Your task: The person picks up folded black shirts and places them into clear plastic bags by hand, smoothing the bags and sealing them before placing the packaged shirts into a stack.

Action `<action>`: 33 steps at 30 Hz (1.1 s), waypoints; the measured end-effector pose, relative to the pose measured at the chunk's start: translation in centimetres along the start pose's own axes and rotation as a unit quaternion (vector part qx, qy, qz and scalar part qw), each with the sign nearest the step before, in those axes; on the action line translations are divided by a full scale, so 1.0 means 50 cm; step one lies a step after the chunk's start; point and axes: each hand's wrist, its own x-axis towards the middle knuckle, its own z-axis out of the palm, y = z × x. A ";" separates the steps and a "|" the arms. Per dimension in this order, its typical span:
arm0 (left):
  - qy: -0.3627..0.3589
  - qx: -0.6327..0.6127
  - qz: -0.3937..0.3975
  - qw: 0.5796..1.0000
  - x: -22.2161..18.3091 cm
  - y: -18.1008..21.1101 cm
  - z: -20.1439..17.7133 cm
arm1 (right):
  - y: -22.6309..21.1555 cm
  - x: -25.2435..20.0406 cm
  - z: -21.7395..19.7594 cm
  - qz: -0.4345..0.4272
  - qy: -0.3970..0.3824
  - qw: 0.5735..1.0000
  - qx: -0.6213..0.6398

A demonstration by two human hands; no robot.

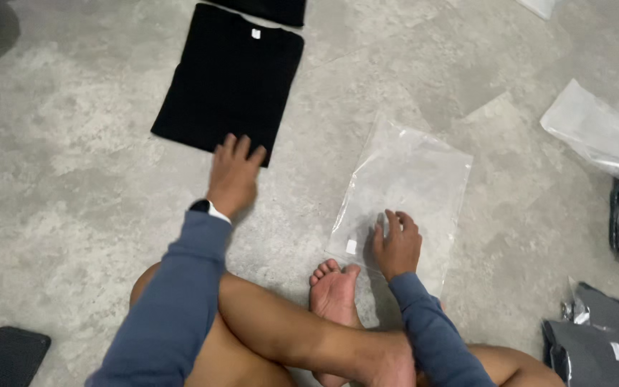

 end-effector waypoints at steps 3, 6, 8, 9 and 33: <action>-0.009 -0.020 -0.085 0.996 0.012 -0.060 0.050 | -0.069 0.036 -0.009 -0.063 0.077 0.992 0.080; 0.113 0.021 -0.087 0.990 0.036 -0.048 0.078 | -0.185 0.073 0.002 -0.061 -0.009 0.950 0.307; 0.154 0.021 -0.085 0.984 0.039 -0.044 0.073 | -0.276 0.103 0.013 0.020 -0.072 0.913 0.400; 0.192 0.016 -0.077 0.978 0.041 -0.039 0.071 | -0.320 0.116 0.016 0.107 -0.135 0.860 0.480; 0.003 -0.564 -0.271 0.780 -0.027 -0.082 0.015 | -0.409 0.199 0.071 0.210 -0.157 0.768 0.584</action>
